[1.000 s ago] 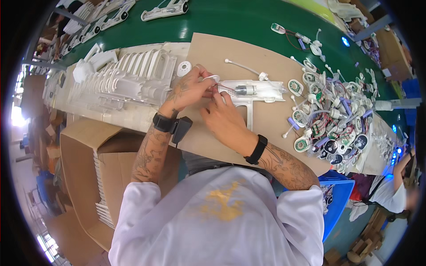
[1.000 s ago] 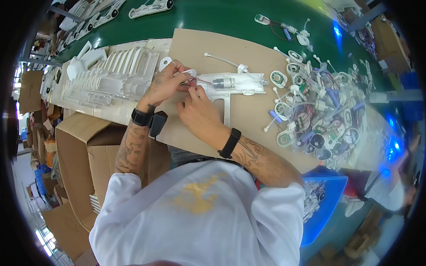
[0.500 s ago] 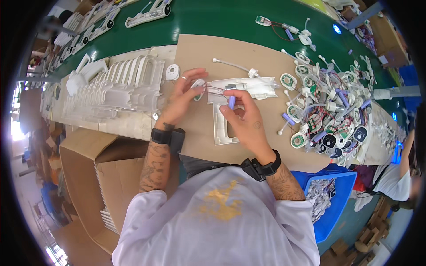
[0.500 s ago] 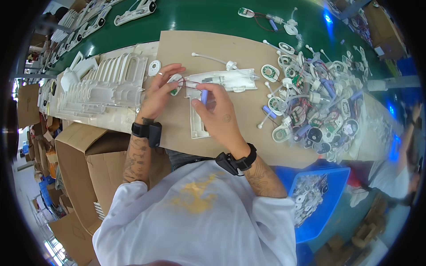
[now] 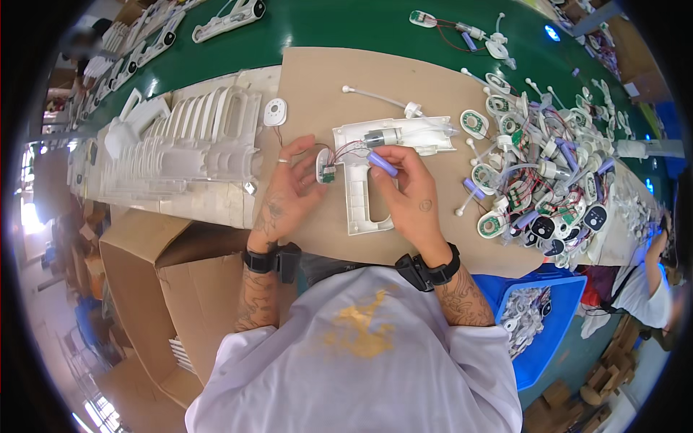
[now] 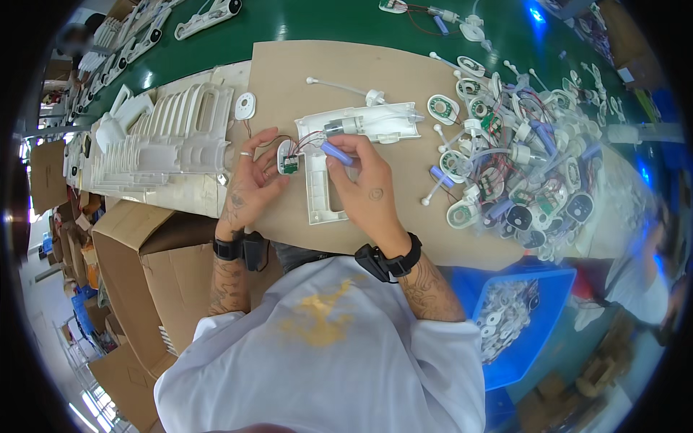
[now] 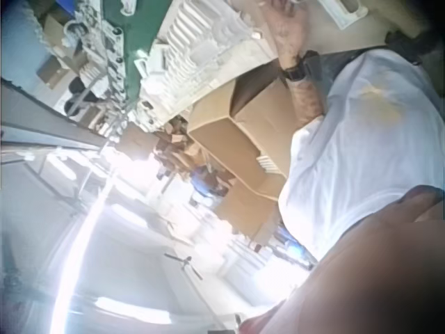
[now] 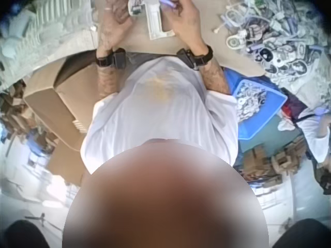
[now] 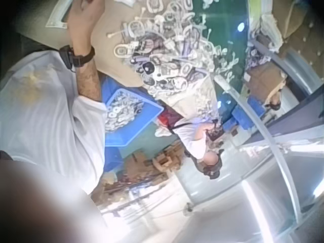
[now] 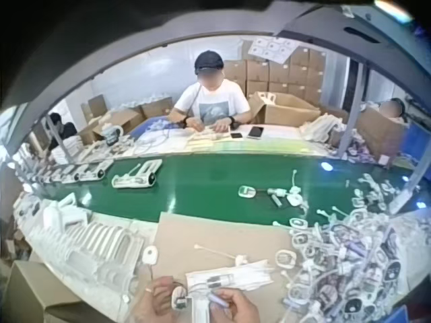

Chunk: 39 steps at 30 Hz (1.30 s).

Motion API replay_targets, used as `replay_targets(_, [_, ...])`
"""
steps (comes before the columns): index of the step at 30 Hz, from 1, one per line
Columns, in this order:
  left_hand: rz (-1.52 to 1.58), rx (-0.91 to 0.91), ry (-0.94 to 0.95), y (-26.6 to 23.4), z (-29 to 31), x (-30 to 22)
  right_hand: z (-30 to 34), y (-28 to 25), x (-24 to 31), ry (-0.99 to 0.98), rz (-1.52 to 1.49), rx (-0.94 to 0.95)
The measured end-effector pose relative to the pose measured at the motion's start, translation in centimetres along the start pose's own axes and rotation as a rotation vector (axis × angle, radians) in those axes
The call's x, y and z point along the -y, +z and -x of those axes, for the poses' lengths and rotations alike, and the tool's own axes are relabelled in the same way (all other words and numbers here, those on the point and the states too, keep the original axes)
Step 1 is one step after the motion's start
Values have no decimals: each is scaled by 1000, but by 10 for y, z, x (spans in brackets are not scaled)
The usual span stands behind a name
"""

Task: Assemble internal motor, wiring, and battery components into plastic bubble gun housings on an assembly line.

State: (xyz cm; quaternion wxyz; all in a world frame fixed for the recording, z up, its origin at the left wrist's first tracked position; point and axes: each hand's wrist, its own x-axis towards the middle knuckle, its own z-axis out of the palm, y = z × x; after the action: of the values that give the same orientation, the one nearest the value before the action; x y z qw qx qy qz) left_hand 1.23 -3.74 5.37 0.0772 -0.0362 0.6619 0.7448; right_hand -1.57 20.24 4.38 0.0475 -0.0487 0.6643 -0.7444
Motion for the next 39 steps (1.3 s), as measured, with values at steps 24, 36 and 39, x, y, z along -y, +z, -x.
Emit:
replay_targets(24, [-169, 81, 50, -19, -44, -2, -3, -3, 25, -85, 348, -5])
replay_targets(36, [-506, 81, 200, -13, -58, -6, 15, 1, 29, -195, 486, -46])
replay_targets(39, [-609, 78, 190, -7, -55, -17, 19, 4, 26, -70, 266, 23])
